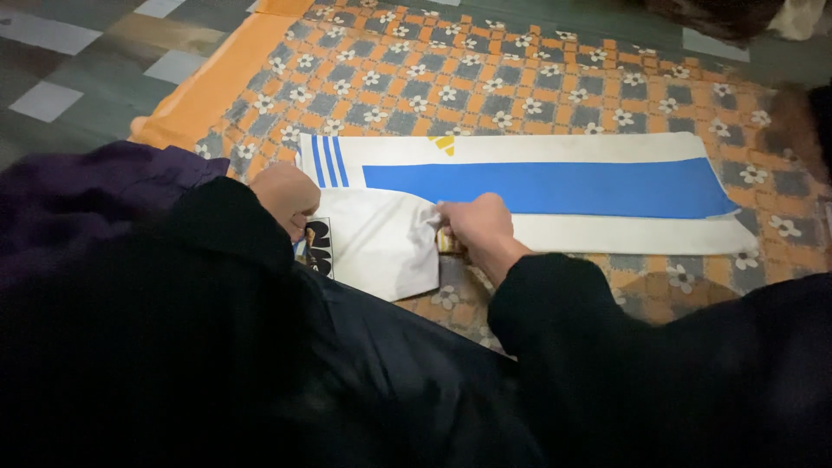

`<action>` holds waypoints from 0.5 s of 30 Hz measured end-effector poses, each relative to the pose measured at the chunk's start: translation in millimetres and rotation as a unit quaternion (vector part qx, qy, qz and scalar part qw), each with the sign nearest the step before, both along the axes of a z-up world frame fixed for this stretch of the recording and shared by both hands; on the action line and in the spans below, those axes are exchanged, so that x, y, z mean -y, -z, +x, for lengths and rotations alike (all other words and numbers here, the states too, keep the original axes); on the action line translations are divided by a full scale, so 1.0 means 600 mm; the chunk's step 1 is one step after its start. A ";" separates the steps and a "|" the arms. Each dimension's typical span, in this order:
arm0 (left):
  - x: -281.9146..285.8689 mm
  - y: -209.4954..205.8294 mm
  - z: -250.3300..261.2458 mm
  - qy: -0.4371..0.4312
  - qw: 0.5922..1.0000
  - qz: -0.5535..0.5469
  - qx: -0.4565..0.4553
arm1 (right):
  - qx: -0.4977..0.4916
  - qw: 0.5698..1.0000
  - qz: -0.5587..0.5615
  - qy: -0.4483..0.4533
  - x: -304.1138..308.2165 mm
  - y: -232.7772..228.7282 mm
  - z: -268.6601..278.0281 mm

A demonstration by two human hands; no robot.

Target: The person folds a white and blue soccer jersey on a patterned surface. They smooth the fabric, fold the sleeves inward, fold the bottom up, and then fold the jersey in half to create a compact rectangle.

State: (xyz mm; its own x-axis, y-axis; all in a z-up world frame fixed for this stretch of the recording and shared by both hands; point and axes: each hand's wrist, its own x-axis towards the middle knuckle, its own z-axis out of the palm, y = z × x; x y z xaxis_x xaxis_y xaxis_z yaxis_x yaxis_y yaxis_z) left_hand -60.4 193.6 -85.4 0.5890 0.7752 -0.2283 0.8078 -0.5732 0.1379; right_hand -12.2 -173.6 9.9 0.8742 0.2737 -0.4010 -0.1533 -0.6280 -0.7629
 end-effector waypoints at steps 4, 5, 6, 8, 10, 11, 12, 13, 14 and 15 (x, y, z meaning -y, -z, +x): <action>0.032 -0.040 -0.014 0.018 1.000 0.015 0.006 | -0.063 0.994 0.074 0.059 -0.014 0.008 0.007; 0.042 -0.051 -0.016 0.023 1.000 0.019 0.007 | -0.080 0.989 0.095 0.075 -0.016 0.017 0.013; 0.051 -0.062 -0.014 0.028 0.999 0.023 0.011 | -0.079 0.990 0.095 0.075 -0.014 0.021 0.013; 0.069 -0.085 -0.009 0.040 0.999 0.031 0.017 | -0.063 0.990 0.094 0.082 -0.011 0.029 0.012; 0.086 -0.102 -0.007 0.051 0.998 0.039 0.021 | -0.034 0.995 0.066 0.059 -0.009 0.073 0.045; 0.096 -0.109 -0.008 0.056 0.997 0.043 0.023 | -0.006 0.999 0.037 0.035 -0.007 0.096 0.060; 0.104 -0.114 -0.007 0.061 0.997 0.046 0.025 | -0.006 0.999 0.037 0.034 -0.010 0.073 0.043; 0.111 -0.119 -0.007 0.065 0.996 0.050 0.026 | 0.094 0.995 0.015 0.016 -0.014 0.049 0.025; 0.118 -0.124 -0.008 0.070 0.996 0.054 0.028 | 0.193 0.981 -0.007 -0.002 -0.018 0.025 0.007; 0.115 -0.130 -0.011 0.074 0.995 0.058 0.030 | 0.193 0.981 -0.007 -0.003 -0.027 0.002 -0.013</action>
